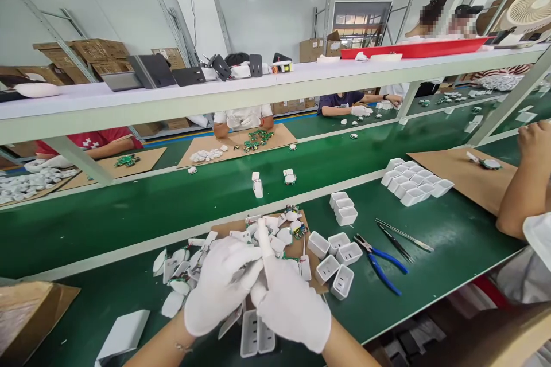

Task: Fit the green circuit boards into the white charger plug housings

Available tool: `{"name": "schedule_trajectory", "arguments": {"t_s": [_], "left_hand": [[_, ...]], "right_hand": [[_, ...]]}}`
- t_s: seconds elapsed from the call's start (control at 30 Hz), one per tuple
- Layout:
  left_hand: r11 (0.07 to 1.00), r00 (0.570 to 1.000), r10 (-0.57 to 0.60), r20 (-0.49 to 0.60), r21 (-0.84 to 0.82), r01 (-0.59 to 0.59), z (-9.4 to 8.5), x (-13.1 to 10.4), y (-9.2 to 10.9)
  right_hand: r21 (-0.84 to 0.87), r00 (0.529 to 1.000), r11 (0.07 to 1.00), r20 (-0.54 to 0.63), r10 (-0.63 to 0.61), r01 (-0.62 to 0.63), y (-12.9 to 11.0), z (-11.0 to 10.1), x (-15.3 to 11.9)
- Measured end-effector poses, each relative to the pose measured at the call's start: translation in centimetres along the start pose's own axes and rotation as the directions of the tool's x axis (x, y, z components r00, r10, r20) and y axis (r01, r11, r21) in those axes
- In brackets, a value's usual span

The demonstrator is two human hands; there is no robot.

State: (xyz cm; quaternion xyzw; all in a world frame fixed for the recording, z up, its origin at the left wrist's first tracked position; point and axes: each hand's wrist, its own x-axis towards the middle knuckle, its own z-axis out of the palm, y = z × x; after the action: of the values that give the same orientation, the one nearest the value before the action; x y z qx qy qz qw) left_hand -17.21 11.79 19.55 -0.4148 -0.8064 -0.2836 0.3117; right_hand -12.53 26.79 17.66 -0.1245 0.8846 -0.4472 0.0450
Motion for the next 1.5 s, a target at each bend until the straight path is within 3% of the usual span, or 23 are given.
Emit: {"name": "schedule_trajectory", "arguments": {"t_s": [0.17, 0.3, 0.4, 0.47, 0.53, 0.63, 0.7, 0.77, 0.83, 1.0, 1.27, 1.37, 1.5], "left_hand": [[0.988, 0.987, -0.150, 0.048, -0.019, 0.151, 0.9, -0.3, 0.3], [0.913, 0.924, -0.345, 0.163, -0.171, 0.371, 1.3, -0.2, 0.3], [0.846, 0.877, -0.423, 0.227, -0.247, 0.472, 1.3, 0.1, 0.2], [0.775, 0.840, -0.467, 0.278, -0.329, 0.539, 1.3, 0.2, -0.1], [0.536, 0.767, -0.525, 0.369, -0.557, 0.634, 1.2, 0.3, -0.4], [0.068, 0.680, -0.526, 0.511, -0.771, 0.633, 1.0, 0.3, -0.8], [-0.141, 0.664, -0.476, 0.577, -0.795, 0.591, 1.0, 0.2, -0.9], [-0.335, 0.651, -0.411, 0.638, -0.770, 0.543, 0.9, 0.1, -0.8], [-0.456, 0.645, -0.359, 0.675, -0.730, 0.509, 1.0, 0.1, -0.7], [-0.552, 0.643, -0.324, 0.693, -0.691, 0.466, 1.4, -0.3, -0.5], [-0.514, 0.625, -0.310, 0.717, -0.679, 0.524, 2.4, -0.3, 0.0], [-0.578, 0.653, -0.271, 0.707, -0.662, 0.477, 2.9, -0.2, -0.1], [-0.685, 0.693, -0.171, 0.700, -0.590, 0.427, 3.4, 0.3, -0.1]], "right_hand": [[-0.122, 1.000, 0.992, -0.023, 0.019, -0.021, 0.8, 0.8, -0.2], [-0.197, 1.000, 0.980, 0.011, 0.029, -0.026, 0.6, 0.6, -0.2], [-0.119, 0.995, 0.989, 0.039, 0.095, -0.090, 0.4, 0.2, -0.2], [0.054, 0.995, 0.995, 0.059, 0.085, -0.088, 0.4, -0.1, -0.3], [0.339, 0.993, 0.937, 0.097, 0.060, -0.090, 0.6, -0.5, -0.2], [0.738, 0.998, 0.672, 0.063, 0.016, -0.057, 1.3, -1.1, -0.1], [0.829, 0.999, 0.560, -0.024, 0.023, 0.007, 1.9, -1.5, -0.1], [0.836, 0.997, 0.547, -0.068, 0.030, 0.040, 2.4, -1.8, -0.1], [0.834, 0.997, 0.549, -0.072, 0.020, 0.049, 2.8, -1.9, -0.3], [0.845, 0.995, 0.531, -0.092, 0.037, 0.058, 3.2, -1.7, -0.9], [0.853, 0.987, 0.518, -0.133, 0.093, 0.066, 4.3, -2.0, -1.6], [0.880, 0.980, 0.461, -0.174, 0.092, 0.113, 5.4, -1.8, -1.4], [0.843, 0.914, 0.494, -0.350, 0.204, 0.213, 6.5, -1.2, -1.7]]}}
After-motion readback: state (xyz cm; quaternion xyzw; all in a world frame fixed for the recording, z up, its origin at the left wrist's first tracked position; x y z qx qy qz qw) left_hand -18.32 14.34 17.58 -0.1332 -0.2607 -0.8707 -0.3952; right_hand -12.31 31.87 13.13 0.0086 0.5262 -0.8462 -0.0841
